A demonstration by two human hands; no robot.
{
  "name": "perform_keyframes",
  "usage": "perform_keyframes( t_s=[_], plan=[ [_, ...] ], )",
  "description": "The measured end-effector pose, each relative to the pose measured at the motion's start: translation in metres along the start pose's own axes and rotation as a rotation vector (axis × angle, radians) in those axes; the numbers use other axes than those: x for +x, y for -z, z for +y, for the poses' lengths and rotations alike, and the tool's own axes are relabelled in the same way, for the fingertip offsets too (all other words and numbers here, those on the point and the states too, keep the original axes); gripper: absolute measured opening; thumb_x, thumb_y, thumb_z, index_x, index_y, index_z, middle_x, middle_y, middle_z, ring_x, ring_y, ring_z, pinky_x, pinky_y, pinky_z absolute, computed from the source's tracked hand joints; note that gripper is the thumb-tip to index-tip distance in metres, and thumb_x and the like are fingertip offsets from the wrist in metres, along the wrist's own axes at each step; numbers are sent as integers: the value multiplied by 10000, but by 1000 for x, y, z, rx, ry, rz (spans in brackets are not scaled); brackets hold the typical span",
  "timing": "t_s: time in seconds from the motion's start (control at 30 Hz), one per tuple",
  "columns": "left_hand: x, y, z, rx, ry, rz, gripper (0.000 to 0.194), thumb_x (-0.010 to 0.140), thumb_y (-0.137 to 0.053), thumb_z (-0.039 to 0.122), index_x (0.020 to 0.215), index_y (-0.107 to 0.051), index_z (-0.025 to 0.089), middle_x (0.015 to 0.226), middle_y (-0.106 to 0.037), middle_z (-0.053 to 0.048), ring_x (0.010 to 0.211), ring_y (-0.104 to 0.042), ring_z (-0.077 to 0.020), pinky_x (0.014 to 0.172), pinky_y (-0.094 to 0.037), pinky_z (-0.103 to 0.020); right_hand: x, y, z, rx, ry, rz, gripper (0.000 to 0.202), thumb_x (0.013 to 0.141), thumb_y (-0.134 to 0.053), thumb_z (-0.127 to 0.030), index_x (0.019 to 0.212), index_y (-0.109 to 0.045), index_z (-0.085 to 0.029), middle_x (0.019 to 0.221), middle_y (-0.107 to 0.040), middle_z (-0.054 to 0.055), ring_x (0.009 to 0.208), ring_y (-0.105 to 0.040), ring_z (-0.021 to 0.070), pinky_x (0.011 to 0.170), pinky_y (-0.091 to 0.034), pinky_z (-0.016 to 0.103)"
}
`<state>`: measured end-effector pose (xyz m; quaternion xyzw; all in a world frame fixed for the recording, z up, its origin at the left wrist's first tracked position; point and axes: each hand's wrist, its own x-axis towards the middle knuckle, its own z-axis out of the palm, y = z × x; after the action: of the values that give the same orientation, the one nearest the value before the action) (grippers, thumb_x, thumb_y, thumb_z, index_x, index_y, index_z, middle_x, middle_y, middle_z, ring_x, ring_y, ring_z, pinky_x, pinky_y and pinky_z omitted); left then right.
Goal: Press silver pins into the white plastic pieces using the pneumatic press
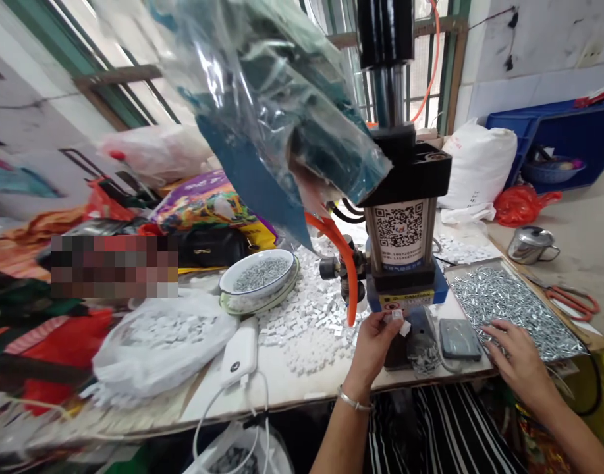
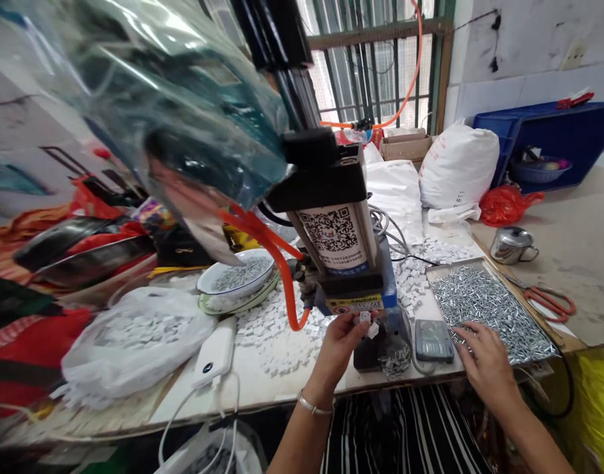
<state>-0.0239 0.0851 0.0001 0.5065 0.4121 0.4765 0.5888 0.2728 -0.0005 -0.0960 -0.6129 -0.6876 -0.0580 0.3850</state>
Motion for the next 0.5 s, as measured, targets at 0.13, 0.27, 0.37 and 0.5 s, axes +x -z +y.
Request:
perform_keyframes(
  t_s=[0.13,0.27,0.37,0.5],
  plan=[
    [8,-3,-2,240,102,-31,303,761,-759,436,859,-769,150,826,-746,-48,819,-652,-212,777,-472,-313,-1,-6,23,-179,-108,-13,366,989,-443,-404,1163,-687,-194,1188,-613,164,1104,-566,338,898,-469,499],
    [17,-8,-9,324,192,17,356,744,-754,490,737,-737,135,684,-680,-31,716,-609,-194,706,-441,-304,3,-13,29,-372,-176,-90,388,986,-420,-407,1177,-681,-191,1233,-613,167,1077,-547,362,833,-456,497],
    [17,-8,-10,193,200,-27,390,750,-746,525,778,-734,136,766,-712,-53,771,-626,-205,743,-461,-310,8,-14,31,-401,-186,-121,350,976,-444,-404,1131,-693,-212,1206,-637,142,1032,-546,348,794,-440,470],
    [3,-3,-7,95,31,155,356,826,-684,501,919,-704,158,918,-728,-66,874,-633,-200,825,-472,-307,11,-12,37,-336,-183,-64,300,967,-474,-410,981,-692,-204,1130,-660,129,999,-542,324,796,-429,438]
  ],
)
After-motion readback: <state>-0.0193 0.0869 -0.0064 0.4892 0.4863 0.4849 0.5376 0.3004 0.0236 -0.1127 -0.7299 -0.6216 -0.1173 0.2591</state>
